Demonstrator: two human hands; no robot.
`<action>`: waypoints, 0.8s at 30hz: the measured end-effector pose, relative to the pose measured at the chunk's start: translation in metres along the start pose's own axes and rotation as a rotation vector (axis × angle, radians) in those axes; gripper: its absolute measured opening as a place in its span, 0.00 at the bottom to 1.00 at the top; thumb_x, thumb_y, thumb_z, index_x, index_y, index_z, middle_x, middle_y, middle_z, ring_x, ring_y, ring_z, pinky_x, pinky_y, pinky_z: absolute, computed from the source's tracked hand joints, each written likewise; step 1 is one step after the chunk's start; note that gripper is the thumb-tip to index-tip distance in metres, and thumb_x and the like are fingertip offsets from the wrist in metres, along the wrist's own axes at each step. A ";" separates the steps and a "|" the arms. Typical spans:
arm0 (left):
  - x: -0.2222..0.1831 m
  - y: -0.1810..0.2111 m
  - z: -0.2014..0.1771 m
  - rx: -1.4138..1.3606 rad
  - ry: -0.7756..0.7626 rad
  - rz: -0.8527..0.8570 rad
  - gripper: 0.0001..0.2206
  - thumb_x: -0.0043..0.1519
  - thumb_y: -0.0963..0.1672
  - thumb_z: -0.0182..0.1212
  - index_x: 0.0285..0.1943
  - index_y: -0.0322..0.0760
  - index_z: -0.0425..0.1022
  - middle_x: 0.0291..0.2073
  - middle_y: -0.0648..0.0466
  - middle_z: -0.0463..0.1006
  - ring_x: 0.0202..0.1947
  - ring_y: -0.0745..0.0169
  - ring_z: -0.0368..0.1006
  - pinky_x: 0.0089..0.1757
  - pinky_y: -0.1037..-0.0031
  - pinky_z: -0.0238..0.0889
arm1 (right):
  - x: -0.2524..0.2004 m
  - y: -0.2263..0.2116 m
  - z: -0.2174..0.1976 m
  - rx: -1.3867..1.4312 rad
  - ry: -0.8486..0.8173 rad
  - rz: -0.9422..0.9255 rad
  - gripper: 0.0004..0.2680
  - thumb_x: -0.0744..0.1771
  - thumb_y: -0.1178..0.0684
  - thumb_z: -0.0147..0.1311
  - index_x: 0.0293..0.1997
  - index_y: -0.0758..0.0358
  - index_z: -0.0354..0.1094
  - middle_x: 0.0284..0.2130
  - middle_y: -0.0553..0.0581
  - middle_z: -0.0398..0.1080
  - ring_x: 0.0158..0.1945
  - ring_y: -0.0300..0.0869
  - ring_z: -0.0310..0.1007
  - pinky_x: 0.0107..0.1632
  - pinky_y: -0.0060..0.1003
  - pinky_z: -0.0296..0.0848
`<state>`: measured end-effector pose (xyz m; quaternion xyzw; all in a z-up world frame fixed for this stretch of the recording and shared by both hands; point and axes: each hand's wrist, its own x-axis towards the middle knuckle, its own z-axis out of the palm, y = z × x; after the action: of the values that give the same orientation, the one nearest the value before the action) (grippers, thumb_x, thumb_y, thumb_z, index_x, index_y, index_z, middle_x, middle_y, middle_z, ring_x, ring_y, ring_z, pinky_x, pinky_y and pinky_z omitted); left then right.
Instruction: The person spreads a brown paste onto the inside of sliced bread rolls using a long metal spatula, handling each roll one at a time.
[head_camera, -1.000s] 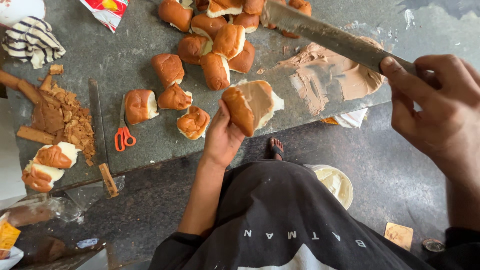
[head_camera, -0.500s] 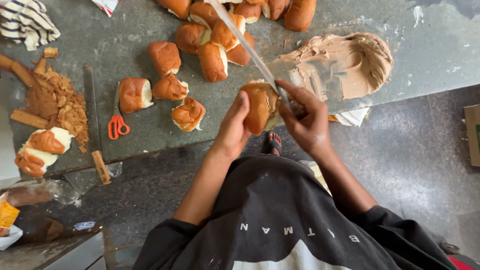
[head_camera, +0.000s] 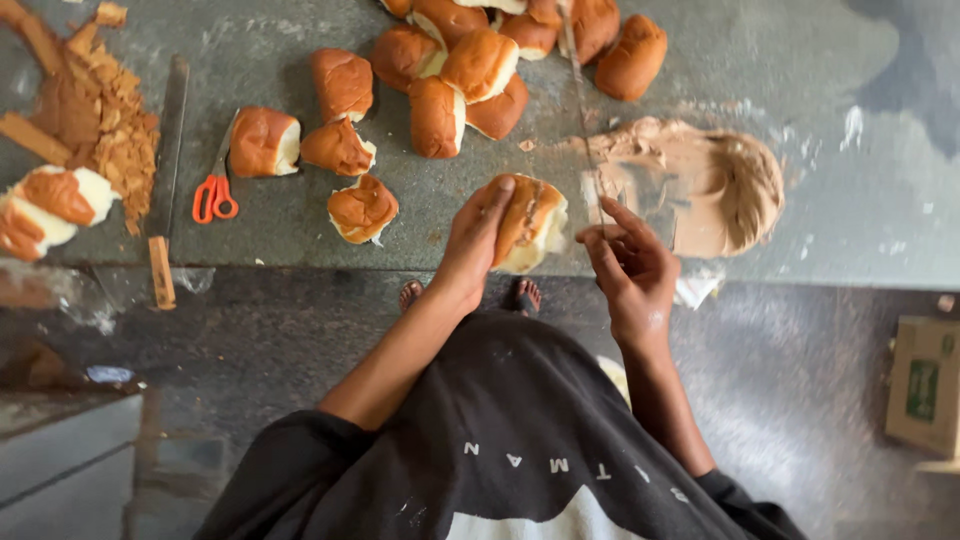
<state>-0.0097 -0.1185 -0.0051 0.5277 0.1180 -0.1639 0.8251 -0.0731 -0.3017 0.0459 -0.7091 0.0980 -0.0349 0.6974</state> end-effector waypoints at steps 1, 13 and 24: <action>0.001 0.003 -0.001 -0.033 0.045 0.024 0.21 0.67 0.53 0.56 0.59 0.34 0.75 0.47 0.57 0.80 0.47 0.74 0.75 0.49 0.78 0.68 | 0.005 0.002 -0.004 0.034 0.011 -0.026 0.16 0.69 0.60 0.56 0.66 0.68 0.66 0.37 0.52 0.76 0.28 0.26 0.61 0.28 0.22 0.59; 0.036 0.052 -0.110 0.223 0.374 0.239 0.28 0.65 0.55 0.61 0.66 0.32 0.67 0.50 0.52 0.78 0.50 0.69 0.76 0.49 0.76 0.71 | 0.050 0.007 -0.005 0.025 0.042 -0.044 0.17 0.69 0.62 0.56 0.67 0.70 0.65 0.36 0.54 0.76 0.24 0.25 0.58 0.25 0.21 0.53; 0.260 0.124 -0.327 0.607 0.517 0.290 0.21 0.66 0.55 0.65 0.52 0.35 0.76 0.47 0.48 0.84 0.48 0.59 0.81 0.46 0.69 0.71 | 0.040 0.001 0.100 -0.044 0.234 0.033 0.15 0.69 0.63 0.55 0.64 0.68 0.66 0.34 0.58 0.76 0.22 0.28 0.62 0.22 0.22 0.57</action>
<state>0.2708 0.1889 -0.1331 0.7817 0.1921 0.0643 0.5898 -0.0153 -0.2112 0.0386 -0.7137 0.1912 -0.1040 0.6658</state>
